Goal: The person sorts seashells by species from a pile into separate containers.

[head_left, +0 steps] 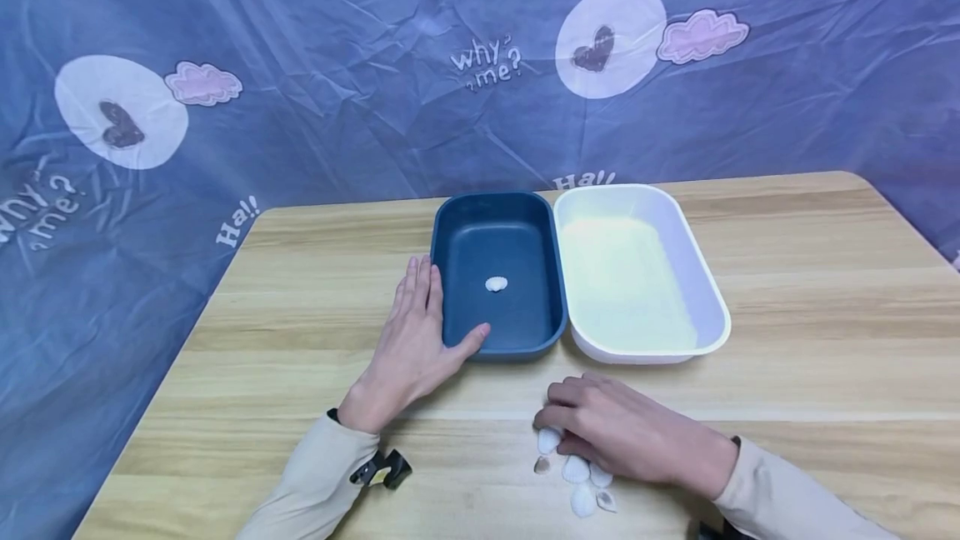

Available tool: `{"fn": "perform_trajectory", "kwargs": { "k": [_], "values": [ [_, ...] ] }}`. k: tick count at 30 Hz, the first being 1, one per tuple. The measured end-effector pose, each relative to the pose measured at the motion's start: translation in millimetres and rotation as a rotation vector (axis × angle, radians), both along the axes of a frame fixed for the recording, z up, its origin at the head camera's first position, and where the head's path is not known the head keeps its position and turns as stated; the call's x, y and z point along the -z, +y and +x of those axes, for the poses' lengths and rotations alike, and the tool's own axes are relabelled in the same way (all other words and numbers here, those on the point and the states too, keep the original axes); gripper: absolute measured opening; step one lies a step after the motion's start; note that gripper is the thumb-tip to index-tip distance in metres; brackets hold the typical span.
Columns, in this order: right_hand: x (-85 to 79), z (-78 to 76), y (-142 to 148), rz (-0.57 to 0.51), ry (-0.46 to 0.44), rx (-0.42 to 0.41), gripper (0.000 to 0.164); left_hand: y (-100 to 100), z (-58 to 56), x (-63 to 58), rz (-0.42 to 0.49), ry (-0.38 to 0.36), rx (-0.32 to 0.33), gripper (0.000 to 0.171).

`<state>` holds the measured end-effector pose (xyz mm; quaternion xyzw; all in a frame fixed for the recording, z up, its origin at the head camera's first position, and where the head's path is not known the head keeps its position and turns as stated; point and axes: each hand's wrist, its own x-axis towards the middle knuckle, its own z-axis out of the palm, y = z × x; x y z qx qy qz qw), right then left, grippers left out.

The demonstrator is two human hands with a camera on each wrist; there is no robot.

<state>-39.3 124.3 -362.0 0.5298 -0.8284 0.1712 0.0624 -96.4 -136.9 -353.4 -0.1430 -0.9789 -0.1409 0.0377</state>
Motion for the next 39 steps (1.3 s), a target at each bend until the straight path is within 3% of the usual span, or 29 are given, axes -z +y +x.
{"fn": "perform_trajectory", "kwargs": {
  "k": [9, 15, 22, 32, 39],
  "values": [
    [-2.8, -2.0, -1, 0.026, -0.084, -0.018, 0.015, -1, 0.4, -1.0, 0.001, -0.01, -0.002, 0.104],
    [-6.7, -2.6, -4, 0.044, -0.074, -0.014, 0.014, -1, -0.1, -2.0, 0.001, -0.005, 0.002, 0.103],
    [-6.6, -2.1, -5, 0.062, -0.123, 0.001, 0.014, 0, 0.0, -3.3, 0.004, -0.006, 0.007, 0.103],
    [-5.5, -4.9, -7, 0.071, -0.062, -0.042, 0.015, -1, 1.7, -1.8, 0.004, -0.004, 0.001, 0.103],
    [-14.1, -5.4, -4, 0.117, -0.084, -0.023, 0.018, 0, 1.5, -1.8, 0.021, -0.002, 0.006, 0.103]
  ]
}}
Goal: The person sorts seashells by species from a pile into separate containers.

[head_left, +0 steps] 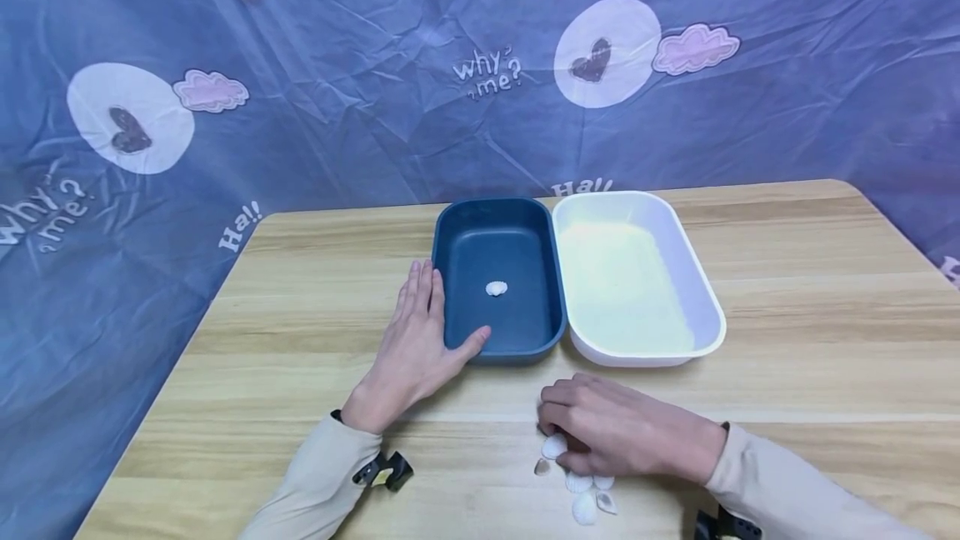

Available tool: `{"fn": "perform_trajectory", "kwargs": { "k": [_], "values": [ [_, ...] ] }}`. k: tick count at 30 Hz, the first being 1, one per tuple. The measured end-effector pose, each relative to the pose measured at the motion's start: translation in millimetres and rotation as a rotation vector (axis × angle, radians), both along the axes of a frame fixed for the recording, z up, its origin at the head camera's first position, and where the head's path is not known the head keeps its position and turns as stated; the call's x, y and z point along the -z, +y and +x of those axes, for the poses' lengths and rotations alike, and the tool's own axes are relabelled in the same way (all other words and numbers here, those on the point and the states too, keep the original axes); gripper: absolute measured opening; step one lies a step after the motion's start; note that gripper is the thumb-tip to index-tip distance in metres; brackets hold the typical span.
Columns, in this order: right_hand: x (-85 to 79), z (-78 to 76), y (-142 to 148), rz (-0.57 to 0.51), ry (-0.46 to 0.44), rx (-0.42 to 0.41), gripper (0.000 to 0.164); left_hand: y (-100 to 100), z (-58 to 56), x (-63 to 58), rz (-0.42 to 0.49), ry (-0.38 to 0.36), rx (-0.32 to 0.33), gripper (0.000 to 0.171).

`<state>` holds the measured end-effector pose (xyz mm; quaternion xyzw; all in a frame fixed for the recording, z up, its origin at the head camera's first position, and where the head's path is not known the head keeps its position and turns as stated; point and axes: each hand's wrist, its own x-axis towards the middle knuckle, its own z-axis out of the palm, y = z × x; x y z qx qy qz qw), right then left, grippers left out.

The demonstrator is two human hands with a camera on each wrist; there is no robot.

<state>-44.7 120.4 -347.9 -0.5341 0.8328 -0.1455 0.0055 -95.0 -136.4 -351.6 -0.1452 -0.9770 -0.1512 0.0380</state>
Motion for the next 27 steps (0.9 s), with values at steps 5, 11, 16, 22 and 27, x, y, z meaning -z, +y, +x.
{"fn": "perform_trajectory", "kwargs": {
  "k": [5, 11, 16, 22, 27],
  "values": [
    [-41.7, -14.6, 4, 0.003, 0.005, 0.015, 0.016, 0, -1.1, -0.4, 0.002, 0.011, 0.002, 0.103],
    [-96.6, -69.7, 3, 0.013, 0.067, 0.079, 0.015, 0, -0.1, 0.1, 0.007, 0.013, 0.006, 0.103],
    [-109.7, -125.3, -12, 0.115, 0.068, 0.119, 0.015, 0, -1.0, 1.1, -0.001, 0.009, 0.0, 0.104],
    [-83.8, -163.1, -31, 0.129, 0.038, 0.109, 0.015, 1, 1.4, 0.4, -0.03, -0.005, -0.004, 0.104],
    [-50.4, -175.9, -42, 0.114, -0.015, 0.149, 0.015, 1, 2.3, 1.6, -0.034, 0.004, -0.009, 0.103]
  ]
}}
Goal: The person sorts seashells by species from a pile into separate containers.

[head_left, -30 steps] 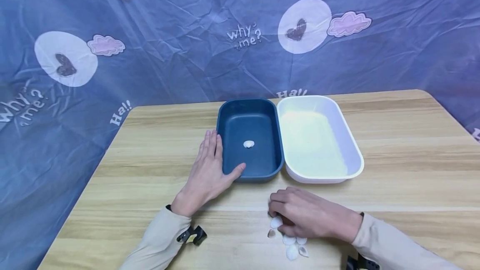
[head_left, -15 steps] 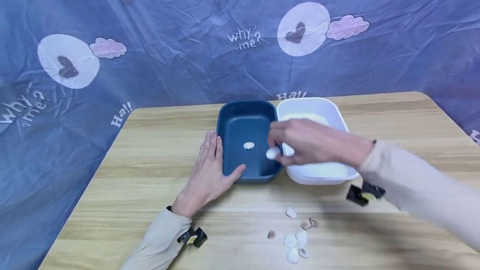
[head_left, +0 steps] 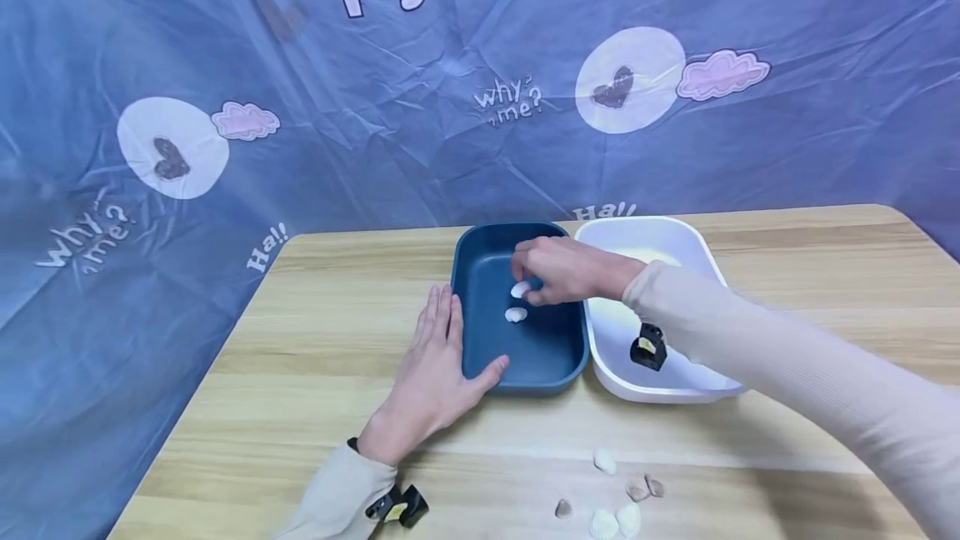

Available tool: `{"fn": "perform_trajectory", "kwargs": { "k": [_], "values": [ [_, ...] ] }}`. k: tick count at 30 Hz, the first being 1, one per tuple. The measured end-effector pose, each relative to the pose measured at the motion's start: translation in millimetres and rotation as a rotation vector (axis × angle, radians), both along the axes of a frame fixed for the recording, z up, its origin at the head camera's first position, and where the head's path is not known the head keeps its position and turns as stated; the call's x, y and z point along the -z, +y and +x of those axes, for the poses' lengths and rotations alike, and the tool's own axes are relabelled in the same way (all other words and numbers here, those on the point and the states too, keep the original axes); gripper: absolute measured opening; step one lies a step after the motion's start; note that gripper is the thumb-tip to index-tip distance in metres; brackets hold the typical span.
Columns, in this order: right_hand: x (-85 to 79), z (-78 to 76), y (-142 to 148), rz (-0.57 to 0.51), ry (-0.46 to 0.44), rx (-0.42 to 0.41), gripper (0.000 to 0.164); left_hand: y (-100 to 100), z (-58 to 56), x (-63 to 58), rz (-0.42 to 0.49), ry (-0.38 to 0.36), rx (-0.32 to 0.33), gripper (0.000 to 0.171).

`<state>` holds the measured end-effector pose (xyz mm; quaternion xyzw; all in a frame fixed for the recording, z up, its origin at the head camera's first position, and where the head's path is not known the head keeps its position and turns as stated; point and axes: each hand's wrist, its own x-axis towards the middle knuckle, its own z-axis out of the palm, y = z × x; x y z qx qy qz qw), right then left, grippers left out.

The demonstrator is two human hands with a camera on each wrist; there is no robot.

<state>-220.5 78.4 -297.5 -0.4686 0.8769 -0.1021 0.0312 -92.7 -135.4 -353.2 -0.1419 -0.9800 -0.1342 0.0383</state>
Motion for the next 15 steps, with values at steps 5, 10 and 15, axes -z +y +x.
{"fn": "perform_trajectory", "kwargs": {
  "k": [5, 10, 15],
  "values": [
    [15.2, -5.5, -6, 0.012, -0.008, 0.081, 0.013, 0, 2.3, -1.2, 0.012, 0.009, -0.009, 0.102],
    [23.8, -7.6, -10, 0.071, -0.031, 0.094, 0.013, -1, 2.6, -2.1, 0.015, 0.004, -0.013, 0.101],
    [29.0, -6.4, -7, 0.119, -0.048, 0.105, 0.013, 1, 1.8, -1.9, 0.012, -0.015, -0.009, 0.102]
  ]
}}
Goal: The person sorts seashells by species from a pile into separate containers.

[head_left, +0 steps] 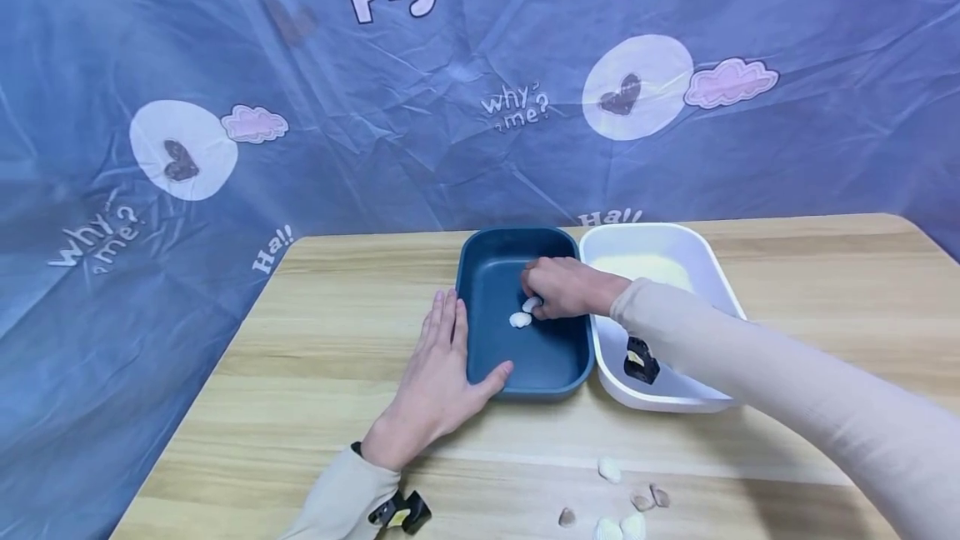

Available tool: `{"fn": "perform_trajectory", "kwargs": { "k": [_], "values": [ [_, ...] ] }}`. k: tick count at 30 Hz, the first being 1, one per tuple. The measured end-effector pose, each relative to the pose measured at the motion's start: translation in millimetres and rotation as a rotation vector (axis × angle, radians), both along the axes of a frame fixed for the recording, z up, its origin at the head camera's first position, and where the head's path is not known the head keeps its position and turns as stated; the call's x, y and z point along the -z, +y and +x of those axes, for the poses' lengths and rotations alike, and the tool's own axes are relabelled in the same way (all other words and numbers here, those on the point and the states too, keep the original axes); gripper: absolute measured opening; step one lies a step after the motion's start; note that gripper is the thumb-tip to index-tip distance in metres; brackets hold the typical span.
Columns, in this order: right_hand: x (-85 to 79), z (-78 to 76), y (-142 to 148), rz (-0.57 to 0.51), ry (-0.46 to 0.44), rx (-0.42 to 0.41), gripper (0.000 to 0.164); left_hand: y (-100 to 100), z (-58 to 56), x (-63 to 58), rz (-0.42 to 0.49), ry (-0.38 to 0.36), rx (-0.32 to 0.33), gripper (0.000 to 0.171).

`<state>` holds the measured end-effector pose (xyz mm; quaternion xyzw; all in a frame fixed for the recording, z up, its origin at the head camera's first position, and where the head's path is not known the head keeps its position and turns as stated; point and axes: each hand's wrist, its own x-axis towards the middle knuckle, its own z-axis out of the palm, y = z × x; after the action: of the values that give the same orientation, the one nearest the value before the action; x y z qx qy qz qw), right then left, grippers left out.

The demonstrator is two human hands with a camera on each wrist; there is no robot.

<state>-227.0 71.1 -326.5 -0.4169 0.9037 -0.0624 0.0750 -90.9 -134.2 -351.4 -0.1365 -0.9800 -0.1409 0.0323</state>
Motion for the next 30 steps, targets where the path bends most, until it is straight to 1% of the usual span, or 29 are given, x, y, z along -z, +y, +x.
{"fn": "perform_trajectory", "kwargs": {
  "k": [6, 12, 14, 16, 19, 22, 24, 26, 28, 30],
  "values": [
    [4.4, 1.9, 3, 0.008, 0.018, -0.008, 0.014, 1, 0.5, 0.9, 0.001, -0.007, 0.0, 0.102],
    [1.1, 3.4, 1, 0.04, 0.007, -0.011, 0.015, 0, 1.0, 0.1, 0.008, -0.024, 0.0, 0.102],
    [-3.9, 3.3, 1, 0.027, 0.006, -0.016, 0.016, -1, 0.8, 0.2, 0.008, -0.022, 0.001, 0.102],
    [-12.8, 4.3, 2, -0.01, 0.021, -0.024, 0.017, -2, 0.4, 0.3, 0.009, -0.018, 0.002, 0.102],
    [-34.8, 10.7, 10, -0.104, 0.066, -0.028, 0.019, -2, -1.0, 1.2, 0.008, -0.009, 0.008, 0.103],
    [-57.9, 27.6, 21, -0.192, 0.121, -0.048, 0.017, -2, -1.9, 1.4, 0.012, -0.004, 0.007, 0.103],
    [-67.8, 43.5, 29, -0.231, 0.15, -0.083, 0.014, -3, -2.2, 1.6, 0.016, 0.008, 0.007, 0.102],
    [-70.7, 61.7, 37, -0.254, 0.178, -0.135, 0.013, -4, -2.1, 2.1, 0.021, 0.012, 0.007, 0.102],
    [-68.9, 81.0, 44, -0.271, 0.199, -0.183, 0.013, -4, -1.8, 2.7, 0.028, 0.015, 0.011, 0.102],
    [-64.4, 100.7, 50, -0.282, 0.202, -0.205, 0.013, -3, -2.0, 3.0, 0.032, 0.012, 0.02, 0.102]
  ]
}}
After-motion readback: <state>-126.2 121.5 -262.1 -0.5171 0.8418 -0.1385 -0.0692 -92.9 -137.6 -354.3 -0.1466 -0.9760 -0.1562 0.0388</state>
